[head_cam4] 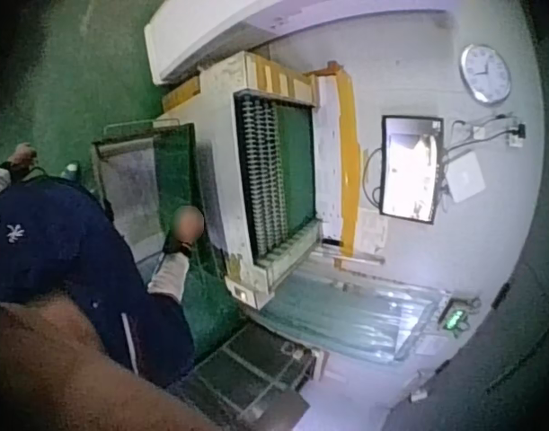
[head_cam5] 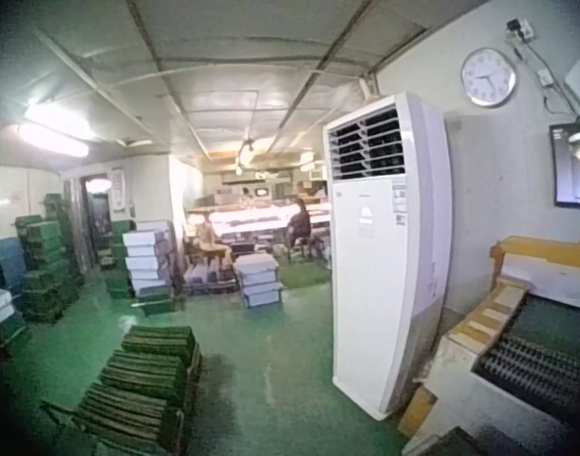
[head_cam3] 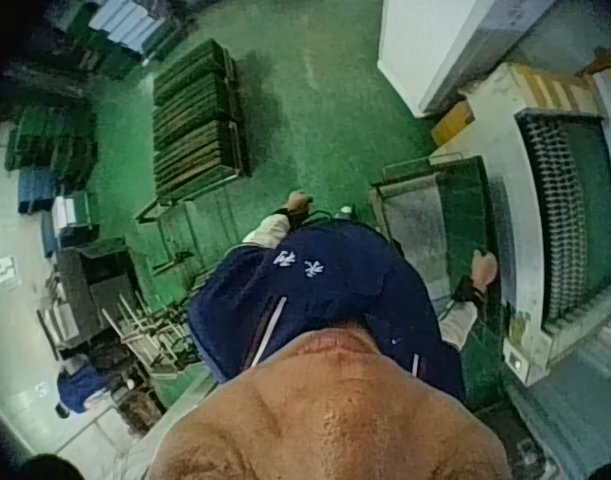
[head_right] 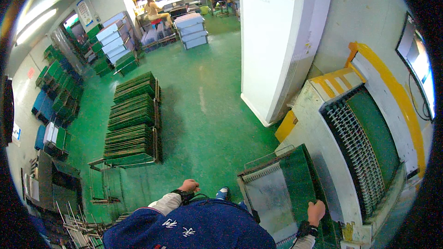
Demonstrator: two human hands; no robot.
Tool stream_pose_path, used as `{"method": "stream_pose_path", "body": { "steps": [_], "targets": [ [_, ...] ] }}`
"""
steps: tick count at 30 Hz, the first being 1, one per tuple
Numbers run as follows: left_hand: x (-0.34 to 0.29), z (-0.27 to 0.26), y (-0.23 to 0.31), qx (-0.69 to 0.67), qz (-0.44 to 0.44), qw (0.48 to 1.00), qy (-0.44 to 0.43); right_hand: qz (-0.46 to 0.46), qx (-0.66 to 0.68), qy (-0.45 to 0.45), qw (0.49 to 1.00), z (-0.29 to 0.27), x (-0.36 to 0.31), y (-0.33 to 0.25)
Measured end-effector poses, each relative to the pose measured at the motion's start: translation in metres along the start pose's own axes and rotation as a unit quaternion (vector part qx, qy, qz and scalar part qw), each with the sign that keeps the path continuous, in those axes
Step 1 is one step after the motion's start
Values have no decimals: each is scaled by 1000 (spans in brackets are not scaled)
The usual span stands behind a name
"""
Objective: Loading individual circuit boards from a rack into a processing or washing machine on a fabrication floor.
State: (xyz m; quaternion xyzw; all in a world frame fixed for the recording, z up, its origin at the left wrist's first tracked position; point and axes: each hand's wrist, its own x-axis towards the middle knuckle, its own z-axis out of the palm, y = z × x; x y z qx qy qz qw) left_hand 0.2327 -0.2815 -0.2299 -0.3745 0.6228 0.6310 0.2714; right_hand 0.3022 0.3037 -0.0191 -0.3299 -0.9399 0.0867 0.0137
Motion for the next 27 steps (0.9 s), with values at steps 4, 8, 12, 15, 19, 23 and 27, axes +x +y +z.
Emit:
{"method": "stream_pose_path", "body": {
  "steps": [4, 8, 12, 15, 19, 23, 27],
  "targets": [
    [8, 2, 2, 19, 9, 999, -30, -19, -2, 23, 1000, 19, 2, 26],
    [12, -5, 2, -63, -4, 996, -61, -51, -40, 43, 997, -28, -8, -5],
    [28, -3, -1, 65, 104, 988, -97, -18, -43, 1, 999, -71, -4, 4],
    [43, 1, -6, 144, 122, 978, -88, -45, -34, 94, 994, -93, 5, 2],
    [39, 9, 4, 506, 425, 735, -154, 32, -18, -33, 999, -126, -2, 5],
    [44, 33, 10, 19, 58, 993, -103, 35, -21, -6, 999, -116, -9, 9],
    [24, 49, 34, 11, 16, 995, -96, 48, 3, -2, 999, -108, -9, 18]
  ]
}}
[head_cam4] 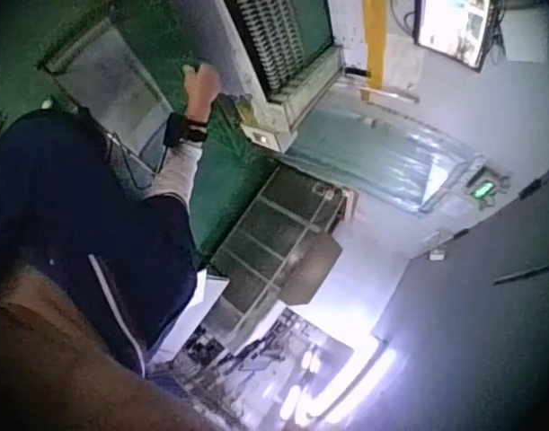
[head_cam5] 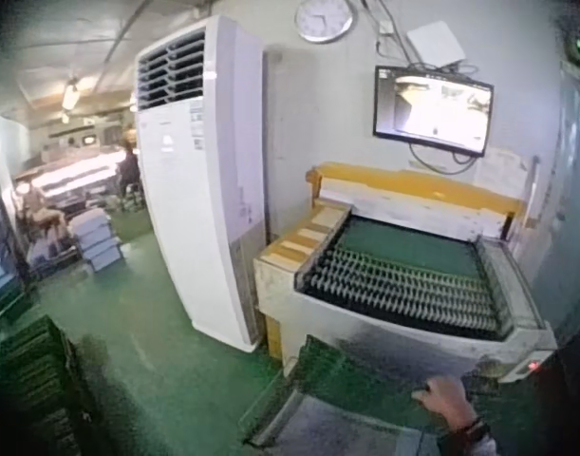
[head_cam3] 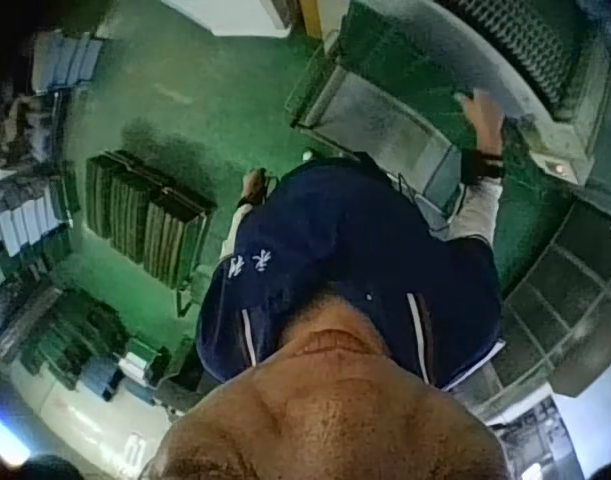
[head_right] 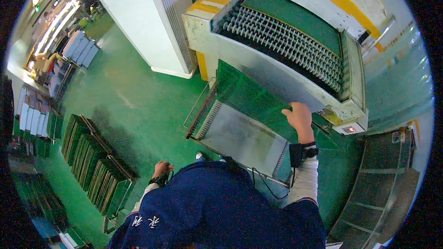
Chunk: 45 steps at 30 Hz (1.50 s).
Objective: Loading individual circuit boards from a rack into a processing or washing machine on a fabrication floor.
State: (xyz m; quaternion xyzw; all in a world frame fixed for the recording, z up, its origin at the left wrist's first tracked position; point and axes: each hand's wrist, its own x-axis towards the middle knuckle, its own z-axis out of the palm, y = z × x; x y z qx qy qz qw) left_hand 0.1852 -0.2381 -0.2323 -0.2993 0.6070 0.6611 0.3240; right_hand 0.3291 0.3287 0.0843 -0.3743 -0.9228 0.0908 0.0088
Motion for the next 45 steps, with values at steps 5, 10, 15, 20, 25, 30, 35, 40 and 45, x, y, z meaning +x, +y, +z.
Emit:
{"method": "stream_pose_path", "body": {
  "steps": [5, 10, 15, 20, 25, 30, 35, 40, 45],
  "targets": [
    [18, -19, -10, 185, 112, 975, -43, -27, -9, 0, 1000, -8, 7, -7],
    [-10, 2, 12, 60, -27, 997, 42, -24, -29, 51, 998, -67, -12, -9],
    [25, -23, -18, 208, 130, 966, -78, 19, 364, 65, 929, -125, -17, 30],
    [3, 20, 14, 64, -17, 998, 9, 90, 606, 236, 755, -120, -32, 36],
    [12, 11, 13, 37, -15, 999, -26, 106, 853, 167, 483, -75, -13, 53],
    [11, 13, 12, 114, 41, 992, -23, 52, 849, 49, 524, -40, -10, 25],
    [33, -17, -16, 135, 159, 974, -84, 139, 900, 8, 413, 5, 17, 5],
    [20, -10, -8, 158, 151, 975, -41, 155, 914, -4, 375, 16, 34, -11],
    [-3, -16, 1, 513, 389, 762, -70, 144, 918, 8, 369, 30, 59, -15]
  ]
}}
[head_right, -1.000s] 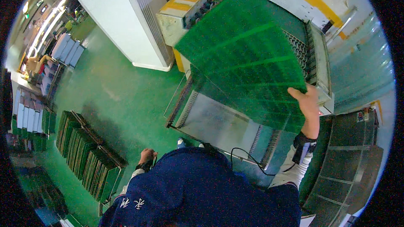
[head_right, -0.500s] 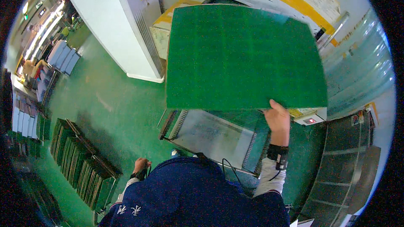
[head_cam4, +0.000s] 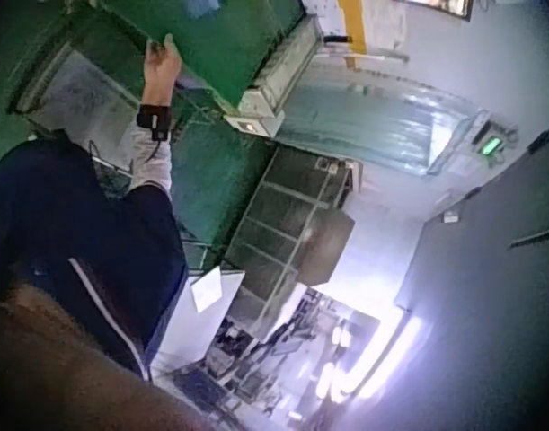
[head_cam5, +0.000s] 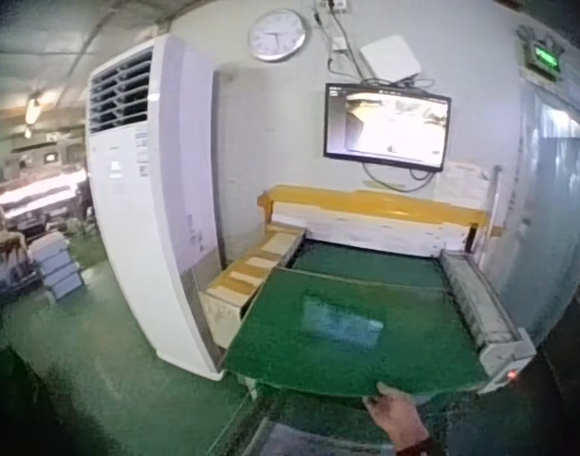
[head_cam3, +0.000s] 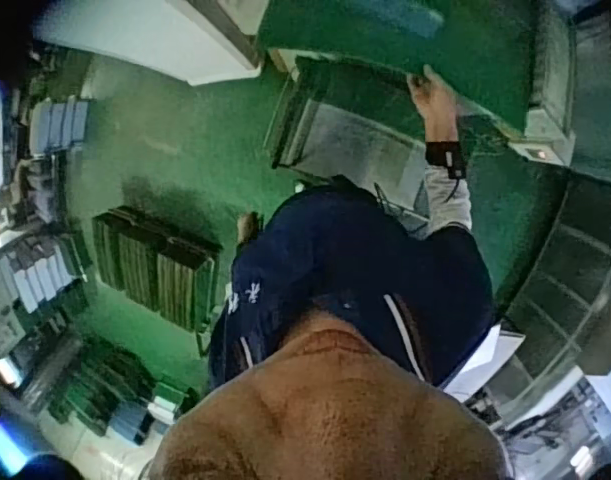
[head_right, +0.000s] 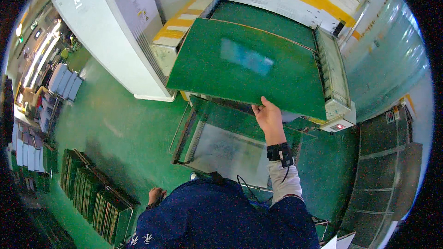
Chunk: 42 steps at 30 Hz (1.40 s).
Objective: Loading individual circuit boards from a rack into a processing or washing machine on a fabrication floor.
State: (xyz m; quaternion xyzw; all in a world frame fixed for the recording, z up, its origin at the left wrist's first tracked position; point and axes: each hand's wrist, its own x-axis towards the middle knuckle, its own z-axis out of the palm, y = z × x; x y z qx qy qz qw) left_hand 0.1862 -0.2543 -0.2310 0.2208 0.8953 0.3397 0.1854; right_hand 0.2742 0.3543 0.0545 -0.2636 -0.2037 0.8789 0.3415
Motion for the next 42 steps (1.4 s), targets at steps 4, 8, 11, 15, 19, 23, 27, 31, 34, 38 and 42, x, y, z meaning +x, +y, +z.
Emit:
{"method": "stream_pose_path", "body": {
  "steps": [4, 8, 11, 15, 19, 23, 27, 31, 34, 38, 42],
  "targets": [
    [12, 1, 30, -465, -427, 770, 95, 8, 15, 0, 1000, -14, 21, 2],
    [3, -2, 2, 235, -29, 968, -80, 12, -1, 25, 1000, -15, 29, 2],
    [2, -1, 0, 231, -18, 971, -59, 12, -8, 38, 999, -18, 34, 5],
    [3, -2, 1, 202, -14, 976, -73, 11, -16, 26, 999, -12, 36, 7],
    [1, 11, -26, -227, -178, 957, -39, 47, -38, 32, 998, -15, 38, 7],
    [3, -3, 20, 183, 4, 980, -76, 25, -33, 45, 998, -17, 44, 10],
    [-1, -4, 8, 212, 22, 976, -51, 20, -27, 60, 998, -11, 51, 7],
    [-3, 2, 5, -13, -156, 987, -42, 26, -27, 53, 998, -12, 56, 1],
    [-6, 2, 16, 94, -99, 989, -48, 30, -34, 55, 997, -15, 62, -2],
    [-8, -7, 28, 252, 10, 965, -77, 40, -31, 40, 998, -16, 69, -1],
    [-3, -14, 59, -121, -200, 972, -30, 30, -35, 41, 998, -19, 71, -4]
  ]
}}
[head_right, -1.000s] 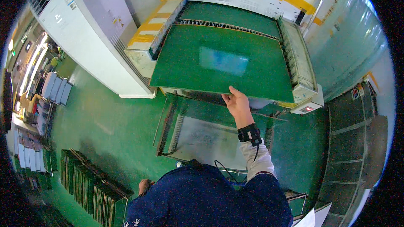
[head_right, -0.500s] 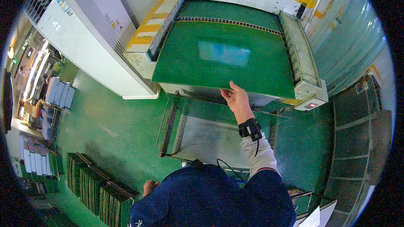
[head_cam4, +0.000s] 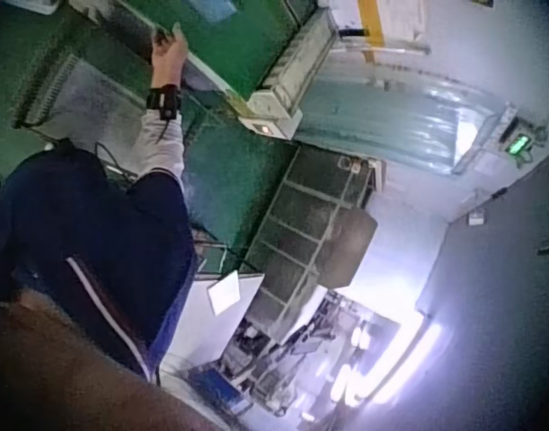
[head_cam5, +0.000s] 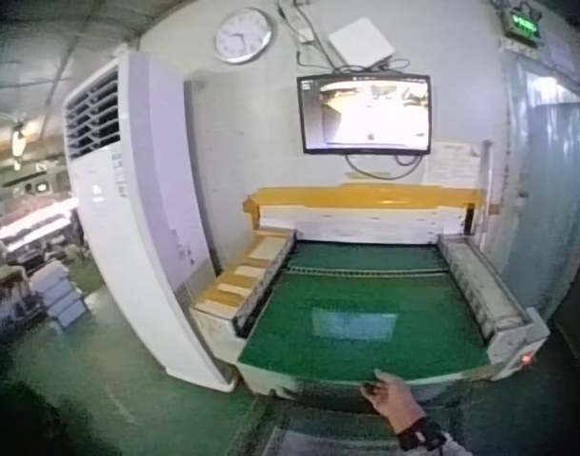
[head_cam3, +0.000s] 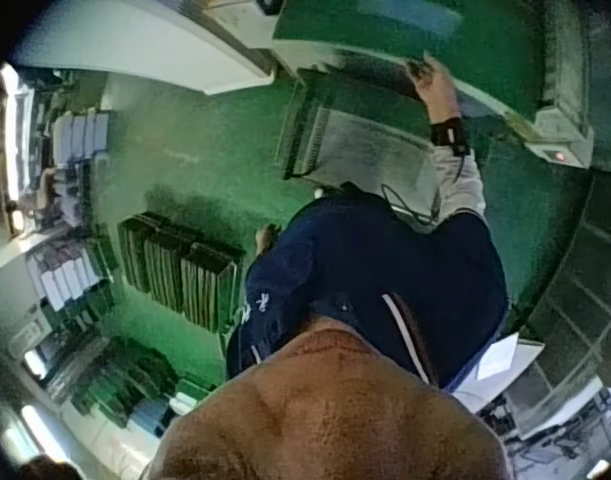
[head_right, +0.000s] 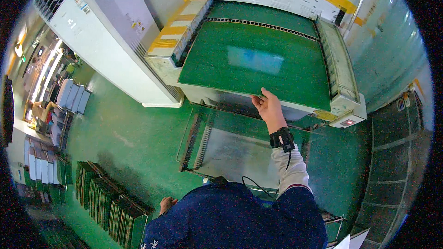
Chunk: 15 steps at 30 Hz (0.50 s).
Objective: Loading individual circuit boards from a rack into a processing or washing machine on a fabrication floor.
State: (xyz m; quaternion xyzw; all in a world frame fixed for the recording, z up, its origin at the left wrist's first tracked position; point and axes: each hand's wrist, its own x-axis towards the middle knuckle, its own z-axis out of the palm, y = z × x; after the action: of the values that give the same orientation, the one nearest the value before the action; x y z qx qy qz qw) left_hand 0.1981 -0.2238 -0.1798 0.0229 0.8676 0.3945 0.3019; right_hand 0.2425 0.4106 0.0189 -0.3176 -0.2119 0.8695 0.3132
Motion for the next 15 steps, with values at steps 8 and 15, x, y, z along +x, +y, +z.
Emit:
{"method": "stream_pose_path", "body": {
  "steps": [8, 15],
  "targets": [
    [15, 19, -63, -225, -3, 973, 48, 15, -21, -18, 1000, 7, 5, -1],
    [9, 15, -25, -428, -260, 861, 90, 24, -50, -2, 998, 11, 8, -5]
  ]
}}
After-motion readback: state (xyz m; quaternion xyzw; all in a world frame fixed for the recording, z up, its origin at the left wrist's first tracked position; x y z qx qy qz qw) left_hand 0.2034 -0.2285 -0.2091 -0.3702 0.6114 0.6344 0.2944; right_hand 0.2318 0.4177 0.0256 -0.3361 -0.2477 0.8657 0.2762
